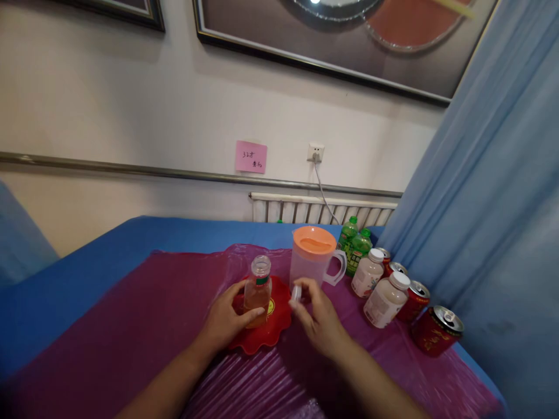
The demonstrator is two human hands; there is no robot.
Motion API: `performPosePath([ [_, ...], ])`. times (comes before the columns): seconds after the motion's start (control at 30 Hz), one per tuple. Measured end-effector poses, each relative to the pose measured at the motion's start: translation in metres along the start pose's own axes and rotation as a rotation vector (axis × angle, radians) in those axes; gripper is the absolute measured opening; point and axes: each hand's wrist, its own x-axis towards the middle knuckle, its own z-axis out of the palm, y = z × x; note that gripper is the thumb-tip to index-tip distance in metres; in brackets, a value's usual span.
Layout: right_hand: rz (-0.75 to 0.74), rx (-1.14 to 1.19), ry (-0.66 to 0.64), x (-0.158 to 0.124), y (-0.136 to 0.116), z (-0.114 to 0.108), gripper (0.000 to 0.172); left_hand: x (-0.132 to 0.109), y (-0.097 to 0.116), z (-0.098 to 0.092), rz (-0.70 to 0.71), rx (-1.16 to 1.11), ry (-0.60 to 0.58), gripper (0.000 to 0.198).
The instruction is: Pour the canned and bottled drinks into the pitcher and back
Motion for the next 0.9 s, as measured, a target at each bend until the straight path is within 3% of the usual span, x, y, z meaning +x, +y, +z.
performPosePath([
  [0.13,-0.042,0.327,0.227,0.054,-0.017,0.021,0.033,-0.002,-0.001,0.0,-0.01,-0.055,-0.014,0.056],
  [0.23,-0.072,0.373,0.264,0.08,-0.02,0.042,0.034,-0.003,-0.003,0.001,0.001,-0.084,-0.034,0.053],
  [0.4,-0.091,0.322,0.137,0.084,-0.02,0.057,0.029,-0.004,-0.009,0.002,0.007,-0.073,-0.026,0.052],
  [0.7,-0.144,0.114,-0.167,0.093,-0.038,0.023,0.029,-0.005,-0.013,0.004,0.002,-0.1,-0.039,0.054],
  [0.9,-0.176,-0.109,-0.164,0.097,-0.048,0.017,0.026,-0.007,-0.01,0.002,0.027,-0.078,-0.028,0.055],
])
